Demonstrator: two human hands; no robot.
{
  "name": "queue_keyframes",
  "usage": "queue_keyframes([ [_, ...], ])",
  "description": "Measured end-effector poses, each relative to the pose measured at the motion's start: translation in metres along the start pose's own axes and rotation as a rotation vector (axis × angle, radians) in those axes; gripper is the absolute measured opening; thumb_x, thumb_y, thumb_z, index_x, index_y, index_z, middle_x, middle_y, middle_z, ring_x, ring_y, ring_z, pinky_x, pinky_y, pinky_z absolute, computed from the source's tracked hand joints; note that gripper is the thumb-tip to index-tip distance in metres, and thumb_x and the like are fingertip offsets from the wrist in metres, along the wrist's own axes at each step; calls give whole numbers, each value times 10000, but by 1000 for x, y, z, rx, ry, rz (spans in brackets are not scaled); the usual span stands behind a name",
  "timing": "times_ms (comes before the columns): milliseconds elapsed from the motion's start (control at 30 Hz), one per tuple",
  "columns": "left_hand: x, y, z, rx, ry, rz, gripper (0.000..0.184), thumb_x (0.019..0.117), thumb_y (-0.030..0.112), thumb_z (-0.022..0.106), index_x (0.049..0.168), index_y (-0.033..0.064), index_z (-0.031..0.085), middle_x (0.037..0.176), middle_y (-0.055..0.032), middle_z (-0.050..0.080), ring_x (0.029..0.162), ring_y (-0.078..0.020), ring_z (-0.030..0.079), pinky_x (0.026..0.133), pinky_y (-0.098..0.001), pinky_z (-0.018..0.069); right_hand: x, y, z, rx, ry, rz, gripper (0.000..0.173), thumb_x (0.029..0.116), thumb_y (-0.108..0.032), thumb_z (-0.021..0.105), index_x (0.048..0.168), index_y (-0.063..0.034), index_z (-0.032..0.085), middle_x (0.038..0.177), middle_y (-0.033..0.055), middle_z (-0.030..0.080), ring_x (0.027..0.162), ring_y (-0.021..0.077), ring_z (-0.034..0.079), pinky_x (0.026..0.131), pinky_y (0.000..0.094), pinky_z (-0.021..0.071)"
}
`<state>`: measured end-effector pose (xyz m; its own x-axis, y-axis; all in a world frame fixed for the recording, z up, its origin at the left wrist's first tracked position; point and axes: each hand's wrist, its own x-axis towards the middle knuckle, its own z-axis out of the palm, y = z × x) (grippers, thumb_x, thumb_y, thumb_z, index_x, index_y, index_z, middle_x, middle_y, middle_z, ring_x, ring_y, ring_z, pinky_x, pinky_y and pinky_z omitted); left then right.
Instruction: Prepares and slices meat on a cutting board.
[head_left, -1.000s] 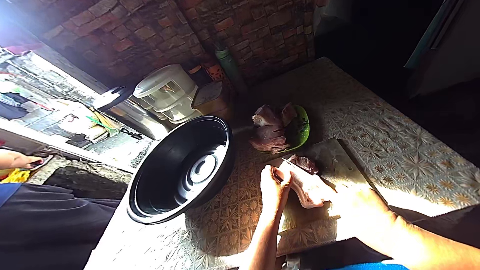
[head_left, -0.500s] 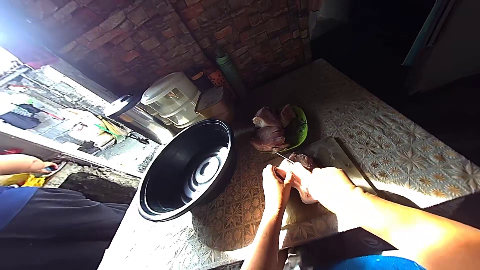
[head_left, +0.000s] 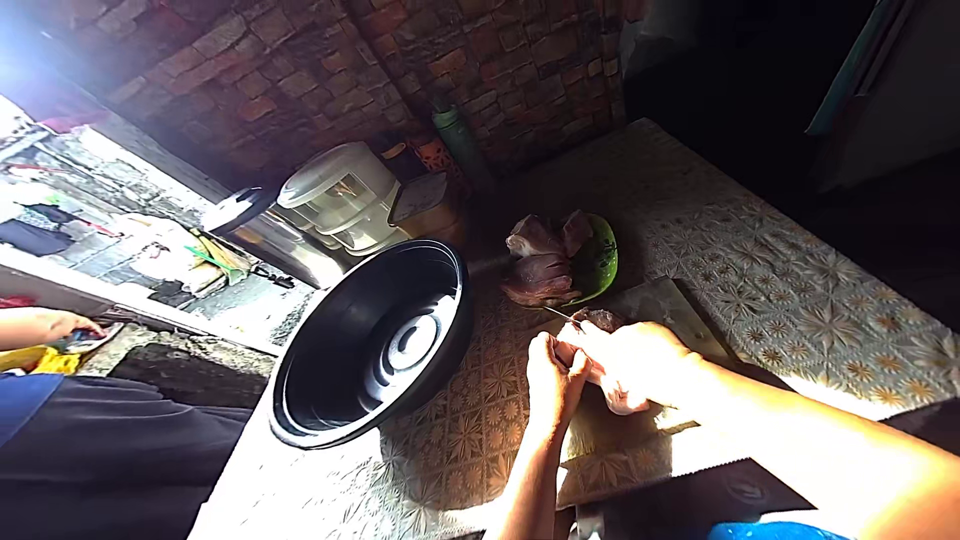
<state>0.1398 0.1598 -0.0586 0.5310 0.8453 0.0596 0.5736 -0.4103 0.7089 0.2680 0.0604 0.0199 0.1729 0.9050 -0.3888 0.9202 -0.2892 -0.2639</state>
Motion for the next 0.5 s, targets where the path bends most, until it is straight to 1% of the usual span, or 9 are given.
queue_keyframes([
  [100,-4,-3,0,-36,25,-16,338,813,243,767,989,5,605,963,-117,603,902,-225,613,809,-401,520,-15,7,5,18,-56,41,695,1027,-283,547,1640,-154,245,1102,240,675,1024,448,671,822,616,523],
  [133,-5,-3,-1,-46,25,-15,335,811,246,764,987,10,604,965,-113,602,909,-222,612,815,-400,519,-22,14,11,41,-87,60,623,1022,-206,570,1592,-95,344,1149,251,669,1068,451,662,861,616,517],
  [167,-5,-5,0,-63,32,-9,328,803,250,760,975,21,602,955,-101,598,903,-210,608,809,-388,515,-26,24,22,56,-101,76,508,1005,-170,607,1476,-24,484,1182,254,666,1091,447,657,884,612,518],
  [200,-5,-7,1,-79,41,6,321,795,254,754,968,28,605,946,-92,596,897,-200,604,804,-377,513,-31,33,33,47,-96,79,431,1005,-161,605,1405,-12,553,1186,246,668,1090,437,660,887,604,522],
  [300,-5,-15,4,-115,52,75,300,793,258,729,951,38,600,924,-72,598,867,-163,609,775,-339,521,-40,48,56,-5,16,43,329,998,-170,581,1306,-74,647,1058,223,703,962,426,695,788,603,546],
  [400,-1,-13,2,-125,15,66,300,776,237,728,947,31,591,919,-77,597,861,-171,609,770,-353,519,-34,20,28,-28,-75,101,348,991,-113,596,1324,-11,593,1096,239,679,1016,440,676,801,596,542],
  [433,-1,-13,2,-133,12,54,301,771,234,729,946,33,590,914,-73,595,855,-170,609,765,-351,520,-25,12,20,-22,-79,101,387,985,-139,613,1344,-4,561,1094,242,675,1013,445,675,792,602,542],
  [467,0,-13,2,-146,13,49,294,771,229,727,942,38,584,907,-69,589,846,-164,605,756,-345,518,-15,7,15,-13,-57,80,540,983,-229,629,1465,-41,474,1074,243,679,993,451,678,779,616,535],
  [500,0,-14,2,-154,16,49,289,769,225,724,942,42,582,905,-65,585,840,-157,602,749,-337,516,-6,3,13,-18,-26,57,709,978,-328,602,1597,-120,326,1048,233,685,959,447,683,760,620,530],
])
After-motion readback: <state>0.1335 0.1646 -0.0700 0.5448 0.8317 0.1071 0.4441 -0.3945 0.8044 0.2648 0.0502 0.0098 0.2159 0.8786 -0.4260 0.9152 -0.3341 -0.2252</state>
